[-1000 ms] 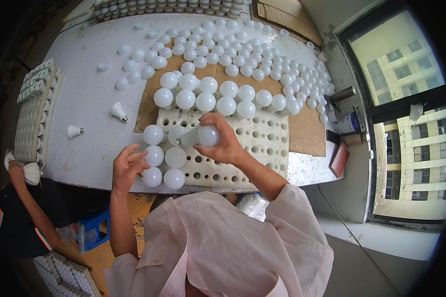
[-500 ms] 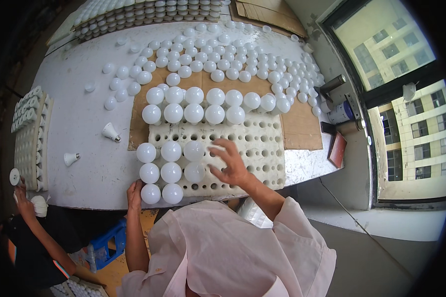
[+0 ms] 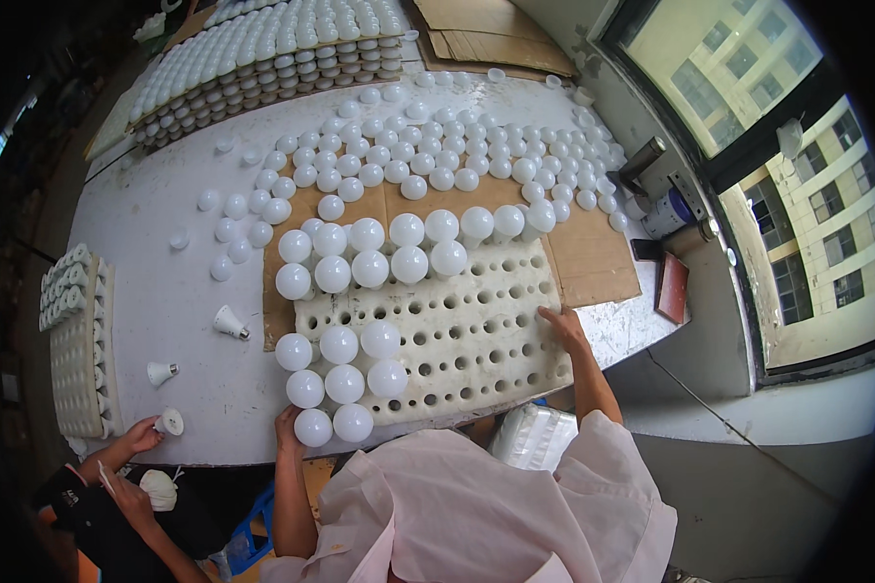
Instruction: The person assembles light bulbs by repeatedly taking bulb bases and plastic diffuser caps, pressing the caps onto the bases by hand, and placing the assembled light bulbs into slots on a foam tray.
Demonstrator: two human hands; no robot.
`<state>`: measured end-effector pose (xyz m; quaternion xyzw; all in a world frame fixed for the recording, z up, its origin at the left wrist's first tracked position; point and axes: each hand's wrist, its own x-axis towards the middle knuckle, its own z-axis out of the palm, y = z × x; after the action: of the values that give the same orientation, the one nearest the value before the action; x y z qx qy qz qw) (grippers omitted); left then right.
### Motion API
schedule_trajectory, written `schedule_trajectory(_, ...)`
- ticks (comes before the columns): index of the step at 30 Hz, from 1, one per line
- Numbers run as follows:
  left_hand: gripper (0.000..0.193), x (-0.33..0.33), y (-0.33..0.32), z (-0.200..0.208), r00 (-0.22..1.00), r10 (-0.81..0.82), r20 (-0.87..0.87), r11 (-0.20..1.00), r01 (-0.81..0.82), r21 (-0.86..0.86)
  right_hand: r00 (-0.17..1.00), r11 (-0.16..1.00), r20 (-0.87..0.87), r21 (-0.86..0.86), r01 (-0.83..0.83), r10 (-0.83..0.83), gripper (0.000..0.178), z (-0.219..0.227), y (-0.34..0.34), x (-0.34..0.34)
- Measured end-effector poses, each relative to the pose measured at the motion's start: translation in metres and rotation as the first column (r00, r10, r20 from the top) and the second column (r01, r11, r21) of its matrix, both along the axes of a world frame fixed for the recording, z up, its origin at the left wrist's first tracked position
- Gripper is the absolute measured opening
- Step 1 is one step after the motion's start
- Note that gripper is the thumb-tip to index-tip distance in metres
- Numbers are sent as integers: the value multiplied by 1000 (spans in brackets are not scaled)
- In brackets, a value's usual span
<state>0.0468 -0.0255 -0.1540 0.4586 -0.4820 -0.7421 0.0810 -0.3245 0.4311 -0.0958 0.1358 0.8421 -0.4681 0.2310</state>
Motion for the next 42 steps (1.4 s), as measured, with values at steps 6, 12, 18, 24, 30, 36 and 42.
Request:
schedule_trajectory(6,16,-13,-29,21,990,126,-58,991,-123,59,998,998,-5,-6,-59,59,62,-2,-43,-21)
schedule_trajectory(12,21,-21,-61,-4,984,148,-101,989,-149,5,994,994,4,-4,-108,108,58,-2,-85,-38)
schedule_trajectory(18,40,0,-80,-27,947,297,-126,948,-275,162,980,981,-90,88,-170,178,57,-13,-77,-90)
schedule_trajectory(24,20,-9,-98,6,961,160,225,947,-85,-310,566,632,-400,715,-300,721,74,-13,-109,-179)
schedule_trajectory(30,36,-40,-148,23,899,314,305,707,-7,-707,564,461,-229,831,-312,793,53,-32,-122,-224)
schedule_trajectory(36,60,-92,-181,16,807,260,531,628,277,-728,646,890,-640,431,-149,417,55,-64,-103,-200)
schedule_trajectory(42,80,-118,-192,2,626,267,733,716,380,-586,670,759,-529,647,-80,521,58,-91,-61,-146)
